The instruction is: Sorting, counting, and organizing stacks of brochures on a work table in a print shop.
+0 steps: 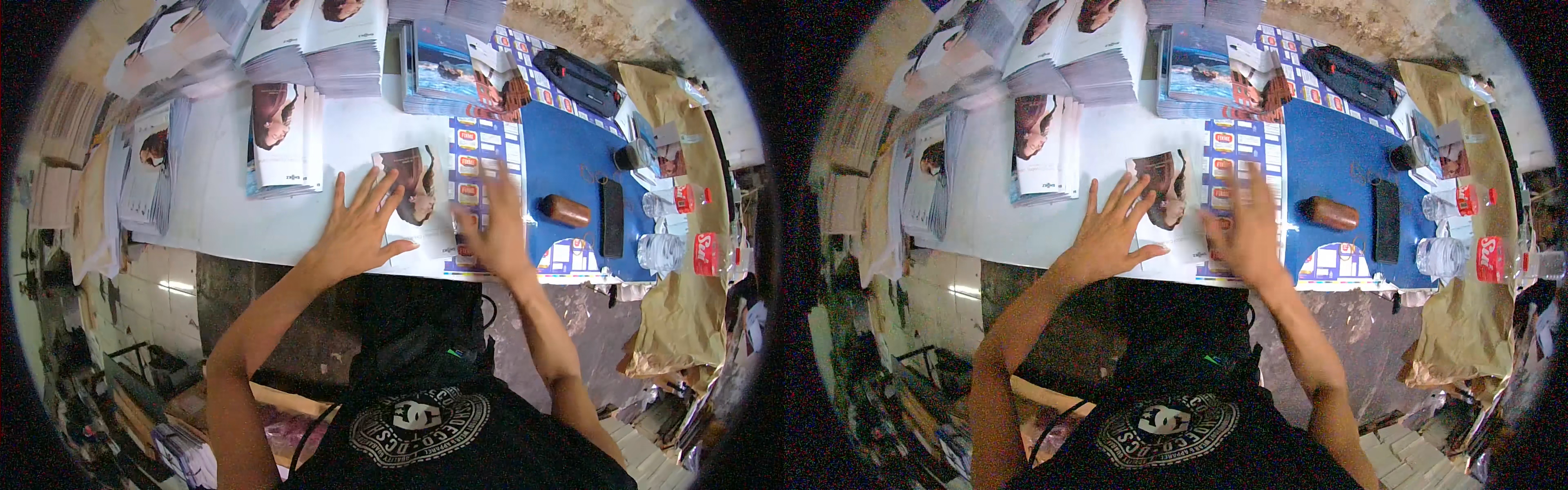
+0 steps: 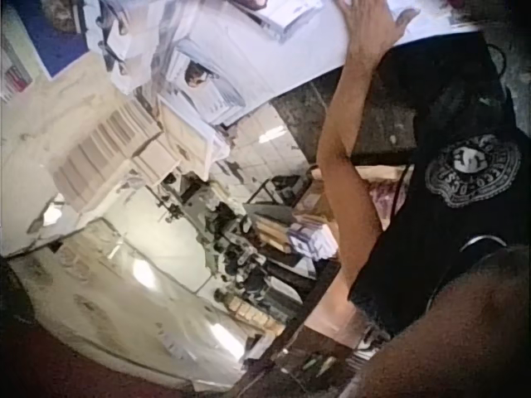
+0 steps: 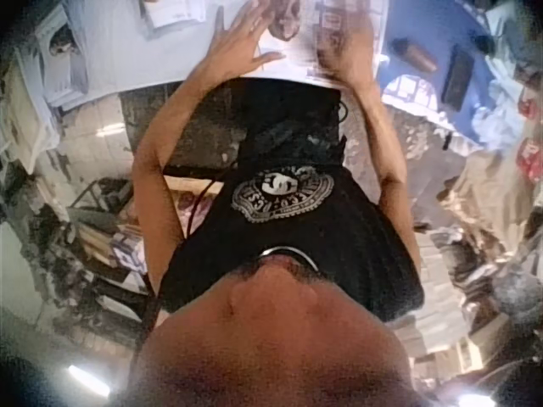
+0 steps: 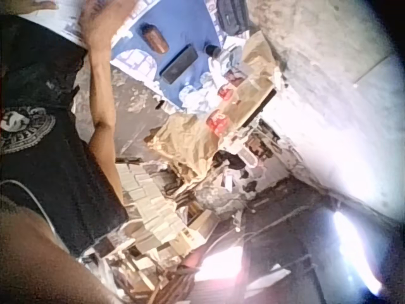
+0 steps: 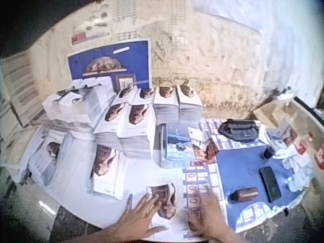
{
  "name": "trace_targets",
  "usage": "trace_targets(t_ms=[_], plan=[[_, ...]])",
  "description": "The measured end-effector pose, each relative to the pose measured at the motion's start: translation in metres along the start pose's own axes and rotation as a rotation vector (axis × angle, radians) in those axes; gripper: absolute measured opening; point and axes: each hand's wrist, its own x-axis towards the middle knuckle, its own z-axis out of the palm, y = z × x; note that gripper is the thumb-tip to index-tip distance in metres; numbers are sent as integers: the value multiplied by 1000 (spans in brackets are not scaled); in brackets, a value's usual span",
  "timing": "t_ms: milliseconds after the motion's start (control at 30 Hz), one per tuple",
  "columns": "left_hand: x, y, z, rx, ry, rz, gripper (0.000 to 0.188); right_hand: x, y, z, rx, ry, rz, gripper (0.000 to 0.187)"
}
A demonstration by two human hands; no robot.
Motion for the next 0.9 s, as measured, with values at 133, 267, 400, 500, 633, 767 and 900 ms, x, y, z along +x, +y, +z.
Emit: trace_targets(t_ms=[133,267,400,500,633,767,900], plan=[[1,2,-1,10,31,11,90,-15,53,-62,-562,111,225,76],[2,0,0,-1,-22,-21,94,-26,87,-61,-476,71,277,59],[3,0,-4,1,-33,-14,93,-16,27,-45,-96,15,141,41],[1,0,-8,24,-35,-18,92,-16,-38,-21,-30,-59,-89,49],[4,0,-9,44,-51,9,91,-25,-57,7,-157,-170,-43,49],[5,1,-9,25,-18,20,87,-1,-49,24,-257,-122,-6,44],[6,0,-14,37,-8,21,85,51,-33,48,-240,-46,-38,42]])
